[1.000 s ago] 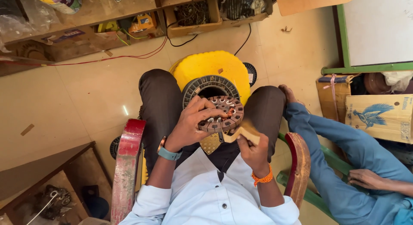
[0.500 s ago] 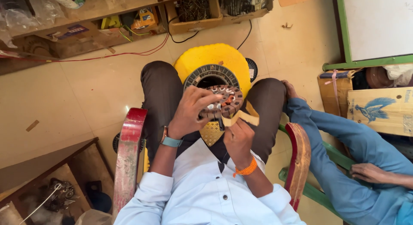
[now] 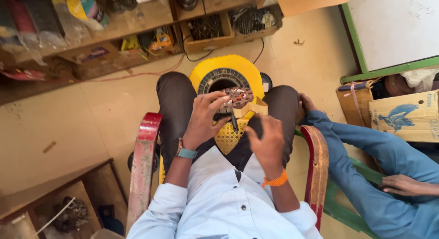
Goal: The person sits in a chair with an electric motor stator on their lap and inserts thin wooden wedges into the stator slots by hand, pressing each wedge into place and working around the stator slot by slot.
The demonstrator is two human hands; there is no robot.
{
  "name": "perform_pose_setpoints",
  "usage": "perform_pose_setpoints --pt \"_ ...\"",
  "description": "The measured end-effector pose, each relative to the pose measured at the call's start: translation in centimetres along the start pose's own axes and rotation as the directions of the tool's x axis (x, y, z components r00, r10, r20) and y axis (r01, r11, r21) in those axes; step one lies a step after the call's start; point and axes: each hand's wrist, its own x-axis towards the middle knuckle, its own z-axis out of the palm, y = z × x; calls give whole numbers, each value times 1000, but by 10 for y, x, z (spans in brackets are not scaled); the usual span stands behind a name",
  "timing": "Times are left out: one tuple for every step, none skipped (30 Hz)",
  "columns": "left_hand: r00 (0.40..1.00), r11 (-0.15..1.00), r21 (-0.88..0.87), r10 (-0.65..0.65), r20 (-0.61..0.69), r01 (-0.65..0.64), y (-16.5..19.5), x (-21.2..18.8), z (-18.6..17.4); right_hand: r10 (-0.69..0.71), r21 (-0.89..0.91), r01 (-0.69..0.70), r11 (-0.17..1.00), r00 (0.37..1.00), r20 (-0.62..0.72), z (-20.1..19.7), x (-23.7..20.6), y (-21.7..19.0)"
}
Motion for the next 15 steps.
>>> perform_pose_setpoints --pt "999 998 -54 -16 -37 14 0 0 -2 86 131 -84 988 996 -6 -9 0 5" --pt "997 993 -112 -42 -70 34 2 1 -2 172 258 -169 951 985 9 -16 0 9" --pt "995 993 -109 -49 -88 39 4 1 -2 158 305 -152 940 987 5 -21 0 13" --pt "993 993 -107 -56 -101 45 6 2 -1 147 351 -138 926 989 -1 -24 1 16" --pt "992 993 -107 -61 -114 49 8 3 0 138 397 -122 910 990 -10 -25 4 18" --pt "993 992 -114 -63 -100 51 9 5 1 91 408 -66 910 995 -44 -24 7 18" --pt "994 991 -122 -64 -87 53 11 7 3 43 417 -7 909 996 -79 -22 11 19" --pt "995 990 -130 -68 -76 57 11 10 4 -5 424 52 904 994 -111 -19 16 19" --pt "996 991 -117 -66 -55 59 12 12 4 -11 422 61 905 993 -121 -17 21 19" --pt "997 993 -103 -67 -36 63 12 14 5 -18 421 71 904 992 -128 -16 26 19" --pt "997 994 -87 -70 -19 68 12 16 5 -27 422 81 903 991 -133 -15 31 20" --pt "997 994 -87 -71 -17 69 12 17 5 -41 407 90 909 991 -129 -15 34 20" --pt "997 994 -87 -71 -13 70 12 18 5 -53 391 98 915 991 -124 -14 37 21" --pt "997 993 -91 -72 -9 71 12 19 6 -65 373 105 922 991 -119 -12 39 23" --pt "996 992 -100 -83 -15 81 11 20 6 -22 410 64 910 994 -108 -10 40 24"
